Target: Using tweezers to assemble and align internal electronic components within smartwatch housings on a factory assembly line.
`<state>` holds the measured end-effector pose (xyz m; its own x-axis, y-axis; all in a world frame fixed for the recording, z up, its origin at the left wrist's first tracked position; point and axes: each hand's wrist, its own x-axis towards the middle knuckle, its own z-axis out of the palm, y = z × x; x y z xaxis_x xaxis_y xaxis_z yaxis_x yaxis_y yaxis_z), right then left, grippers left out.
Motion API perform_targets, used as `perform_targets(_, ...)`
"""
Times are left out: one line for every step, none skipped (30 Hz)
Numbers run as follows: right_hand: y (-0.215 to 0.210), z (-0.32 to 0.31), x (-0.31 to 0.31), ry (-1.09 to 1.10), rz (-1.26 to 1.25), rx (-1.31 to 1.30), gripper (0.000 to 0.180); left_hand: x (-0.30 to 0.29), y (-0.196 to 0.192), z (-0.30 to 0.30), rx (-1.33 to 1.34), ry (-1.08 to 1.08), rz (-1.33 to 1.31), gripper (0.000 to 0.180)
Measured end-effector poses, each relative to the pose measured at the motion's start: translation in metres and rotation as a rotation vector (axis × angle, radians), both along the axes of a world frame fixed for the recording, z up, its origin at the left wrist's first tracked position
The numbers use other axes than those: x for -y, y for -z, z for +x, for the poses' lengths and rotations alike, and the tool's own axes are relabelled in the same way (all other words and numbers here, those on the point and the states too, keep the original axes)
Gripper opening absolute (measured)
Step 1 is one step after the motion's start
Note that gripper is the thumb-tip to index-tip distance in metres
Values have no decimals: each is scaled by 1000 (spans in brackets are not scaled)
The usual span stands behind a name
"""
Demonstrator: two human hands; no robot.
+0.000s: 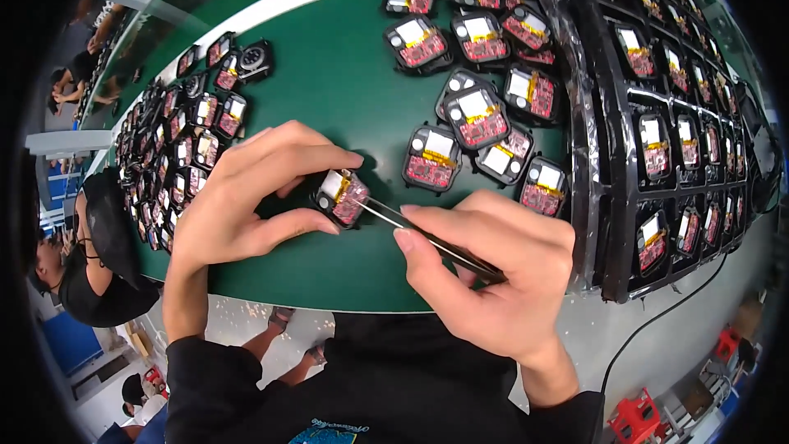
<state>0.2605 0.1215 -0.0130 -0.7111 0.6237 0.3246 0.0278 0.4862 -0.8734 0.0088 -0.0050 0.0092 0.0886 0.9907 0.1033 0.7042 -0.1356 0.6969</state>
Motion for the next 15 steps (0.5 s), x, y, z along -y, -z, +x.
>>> perform_targets(0, 0, 0, -8, 10, 1, 18, 1, 0, 1, 9, 0, -8, 54)
perform_targets(0, 0, 1, -15, 20, 2, 18, 1, 1, 0, -80, 32, 27, 56)
perform_targets(1, -1, 1, -15, 1, 4, 17, 0, 3, -1, -167, 67, 66, 59)
perform_targets(2, -2, 1, -11, -4, 14, 17, 0, 4, -1, -157, 71, 62, 59)
perform_targets(2, -3, 1, -20, 17, 26, 16, 0, 4, -1, -141, 67, 56, 61)
perform_targets(4, -4, 0, -30, 36, 36, 16, 0, 6, 0, -129, 61, 50, 63)
perform_targets(6, -6, 0, -27, 31, 42, 16, -2, 9, 1, -117, 61, 82, 64)
perform_targets(8, -7, 1, -33, 24, 36, 15, -2, 11, 0, -112, 64, 76, 64)
perform_targets(9, -8, 2, -39, 19, 30, 15, -2, 11, 0, -112, 65, 73, 64)
perform_targets(8, -7, 3, -39, 15, 36, 15, -2, 11, -1, -113, 66, 69, 65)
perform_targets(5, -7, 3, -39, 8, 73, 15, -2, 11, -1, -117, 60, 81, 66)
perform_targets(2, -6, 4, -38, 1, 109, 15, -2, 11, 0, -113, 60, 76, 66)
perform_targets(2, -5, 4, -39, -3, 113, 15, -3, 9, 0, -123, 66, 76, 66)
perform_targets(2, -6, 4, -28, 1, 113, 16, -3, 9, 0, -132, 72, 77, 65)
perform_targets(2, -6, 5, -16, 5, 110, 16, -3, 9, 0, -132, 72, 74, 65)
